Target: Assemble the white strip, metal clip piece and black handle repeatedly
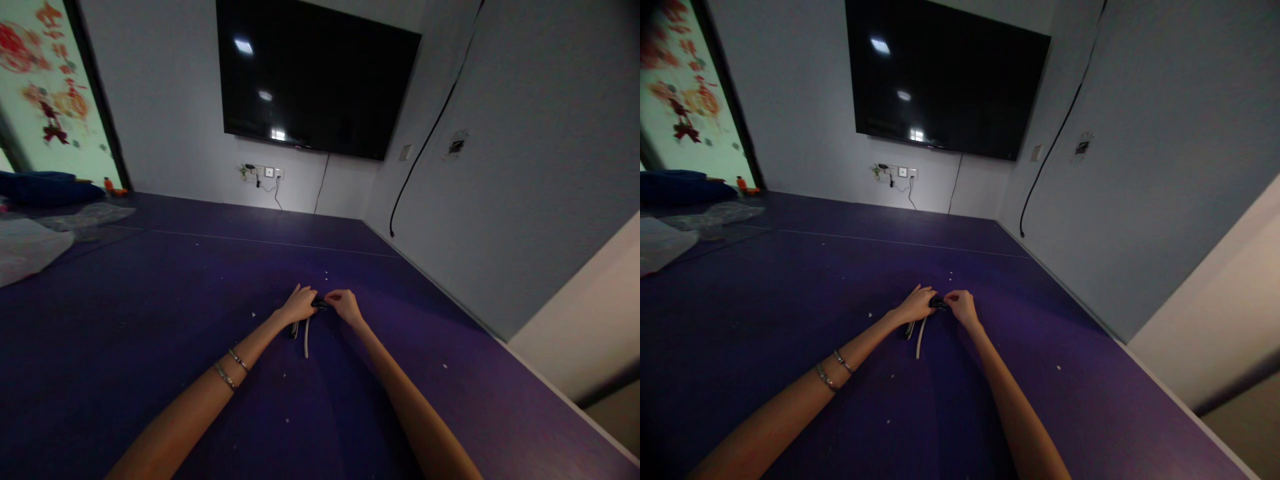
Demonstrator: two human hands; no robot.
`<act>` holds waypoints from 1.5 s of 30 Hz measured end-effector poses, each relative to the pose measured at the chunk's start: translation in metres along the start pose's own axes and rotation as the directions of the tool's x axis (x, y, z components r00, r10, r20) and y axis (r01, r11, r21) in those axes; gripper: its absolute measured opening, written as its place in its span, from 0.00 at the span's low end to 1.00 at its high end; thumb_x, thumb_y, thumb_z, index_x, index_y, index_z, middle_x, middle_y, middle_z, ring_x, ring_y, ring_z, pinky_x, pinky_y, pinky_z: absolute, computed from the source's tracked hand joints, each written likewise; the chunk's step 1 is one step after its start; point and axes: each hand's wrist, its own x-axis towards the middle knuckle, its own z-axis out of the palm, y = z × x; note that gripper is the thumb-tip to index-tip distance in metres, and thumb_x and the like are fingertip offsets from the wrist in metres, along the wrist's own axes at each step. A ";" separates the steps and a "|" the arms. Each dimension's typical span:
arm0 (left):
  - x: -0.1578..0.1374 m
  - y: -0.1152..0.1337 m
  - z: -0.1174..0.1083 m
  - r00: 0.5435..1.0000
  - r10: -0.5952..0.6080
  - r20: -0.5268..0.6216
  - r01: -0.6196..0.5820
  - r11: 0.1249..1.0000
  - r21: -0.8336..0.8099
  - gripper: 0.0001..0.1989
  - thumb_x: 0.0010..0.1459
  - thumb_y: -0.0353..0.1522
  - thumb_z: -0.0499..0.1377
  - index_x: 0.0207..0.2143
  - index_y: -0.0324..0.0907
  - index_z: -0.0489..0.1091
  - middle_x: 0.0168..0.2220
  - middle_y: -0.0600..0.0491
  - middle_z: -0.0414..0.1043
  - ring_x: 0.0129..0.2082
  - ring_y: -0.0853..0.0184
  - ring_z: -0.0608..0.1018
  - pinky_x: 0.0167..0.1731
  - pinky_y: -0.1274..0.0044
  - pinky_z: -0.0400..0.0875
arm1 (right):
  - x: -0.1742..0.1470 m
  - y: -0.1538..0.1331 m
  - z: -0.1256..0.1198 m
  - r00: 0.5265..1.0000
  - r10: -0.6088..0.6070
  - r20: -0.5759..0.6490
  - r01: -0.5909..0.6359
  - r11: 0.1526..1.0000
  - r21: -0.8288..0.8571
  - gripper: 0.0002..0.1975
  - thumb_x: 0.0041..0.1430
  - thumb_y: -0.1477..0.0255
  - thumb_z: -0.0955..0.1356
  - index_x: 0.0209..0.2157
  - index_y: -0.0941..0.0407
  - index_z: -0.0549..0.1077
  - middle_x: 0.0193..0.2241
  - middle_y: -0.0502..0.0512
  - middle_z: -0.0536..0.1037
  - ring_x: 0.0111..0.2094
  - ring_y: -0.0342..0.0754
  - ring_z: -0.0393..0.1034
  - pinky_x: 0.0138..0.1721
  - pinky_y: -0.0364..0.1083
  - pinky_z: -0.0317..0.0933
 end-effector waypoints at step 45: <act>-0.008 0.014 -0.023 0.977 -0.020 -0.214 0.016 1.000 -0.022 0.21 0.52 0.33 0.55 0.49 0.39 0.59 0.47 0.45 0.63 0.51 0.59 0.64 0.51 0.68 0.58 | -0.011 0.026 -0.019 0.987 -0.120 -0.109 0.052 0.872 -0.487 0.16 0.54 0.71 0.62 0.42 0.57 0.75 0.45 0.62 0.73 0.47 0.52 0.64 0.48 0.48 0.56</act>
